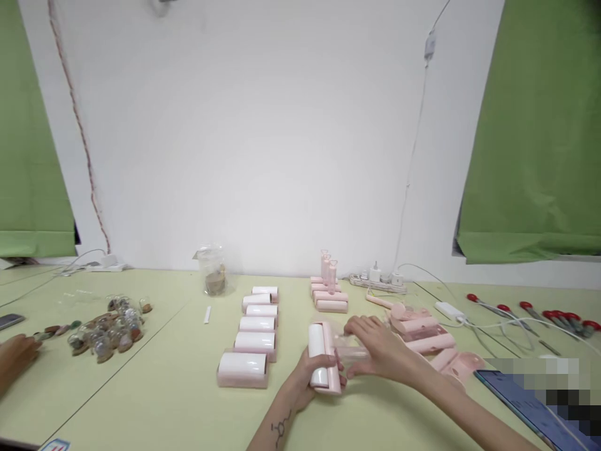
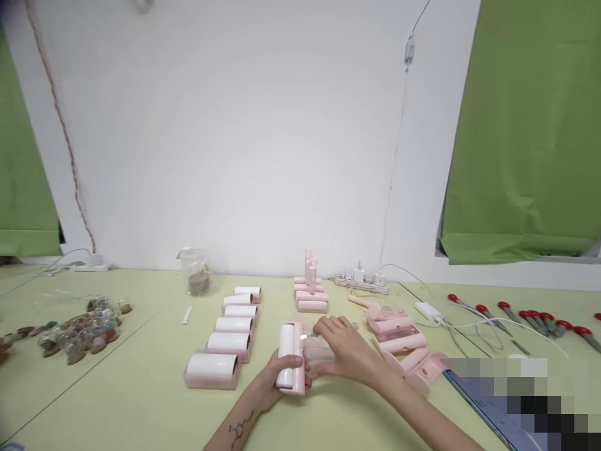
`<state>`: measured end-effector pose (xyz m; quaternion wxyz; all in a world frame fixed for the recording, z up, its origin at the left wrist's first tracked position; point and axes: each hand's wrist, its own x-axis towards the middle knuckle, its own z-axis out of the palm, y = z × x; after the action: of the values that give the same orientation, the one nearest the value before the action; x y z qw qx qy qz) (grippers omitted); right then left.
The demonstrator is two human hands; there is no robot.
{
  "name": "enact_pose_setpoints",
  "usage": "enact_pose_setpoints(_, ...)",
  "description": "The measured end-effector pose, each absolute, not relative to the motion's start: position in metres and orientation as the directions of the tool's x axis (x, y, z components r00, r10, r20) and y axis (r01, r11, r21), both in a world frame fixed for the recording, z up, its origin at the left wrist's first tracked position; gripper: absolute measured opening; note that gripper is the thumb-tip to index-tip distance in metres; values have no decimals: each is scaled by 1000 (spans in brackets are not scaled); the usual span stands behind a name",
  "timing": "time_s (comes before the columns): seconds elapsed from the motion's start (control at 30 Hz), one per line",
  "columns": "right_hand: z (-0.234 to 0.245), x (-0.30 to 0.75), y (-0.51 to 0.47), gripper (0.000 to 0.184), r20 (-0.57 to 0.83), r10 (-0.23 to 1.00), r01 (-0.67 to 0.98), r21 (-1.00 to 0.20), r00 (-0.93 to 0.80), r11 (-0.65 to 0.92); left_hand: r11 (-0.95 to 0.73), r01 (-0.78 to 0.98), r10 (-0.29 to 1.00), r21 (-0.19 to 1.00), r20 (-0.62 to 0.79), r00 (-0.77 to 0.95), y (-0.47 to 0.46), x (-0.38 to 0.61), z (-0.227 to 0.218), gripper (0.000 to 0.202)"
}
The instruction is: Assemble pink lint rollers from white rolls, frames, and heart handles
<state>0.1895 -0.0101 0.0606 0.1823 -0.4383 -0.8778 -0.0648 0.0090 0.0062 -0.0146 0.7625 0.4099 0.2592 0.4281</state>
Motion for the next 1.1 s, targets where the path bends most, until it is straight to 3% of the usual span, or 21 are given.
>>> enact_pose_setpoints(0.13, 45, 174, -12, 5, 348, 685, 754, 113, -640, 647, 324, -437, 858, 839, -65, 510, 5, 7, -13, 28)
enact_pose_setpoints(0.3, 20, 182, -12, 8, 501, 659, 809, 162, -561, 565, 321, -453, 840, 832, -29, 542, -2, 14, -12, 31)
enact_pose_setpoints(0.4, 9, 190, -13, 12, 454, 660, 789, 194, -598, 582, 375, -397, 799, 837, -74, 597, -2, 20, -15, 33)
enact_pose_setpoints(0.57, 10, 202, -21, 20, 354, 707, 776, 96, -612, 623, 506, -266, 685, 820, -195, 702, 5, 11, -17, 33)
enact_pose_setpoints(0.7, 26, 218, -22, 15, 343, 768, 798, -82, -540, 597, 596, -57, 420, 801, -251, 872, 7, -5, -17, 31)
enact_pose_setpoints(0.77, 35, 224, -17, 12, 403, 810, 830, -182, -426, 527, 618, -140, 457, 773, -209, 865, 8, -6, -19, 31)
enact_pose_setpoints(0.83, 43, 224, -7, 4, 428, 854, 849, -293, -295, 440, 602, -319, 612, 732, -166, 773, 8, -2, -21, 33)
enact_pose_setpoints(0.9, 46, 216, 6, 11, 401, 890, 854, -366, -215, 371, 572, -431, 711, 698, -159, 685, 9, 2, -21, 33)
enact_pose_setpoints(1.1, 38, 199, 42, 21, 384, 919, 908, -349, -89, 233, 467, -586, 855, 663, -168, 491, 11, 5, -15, 25)
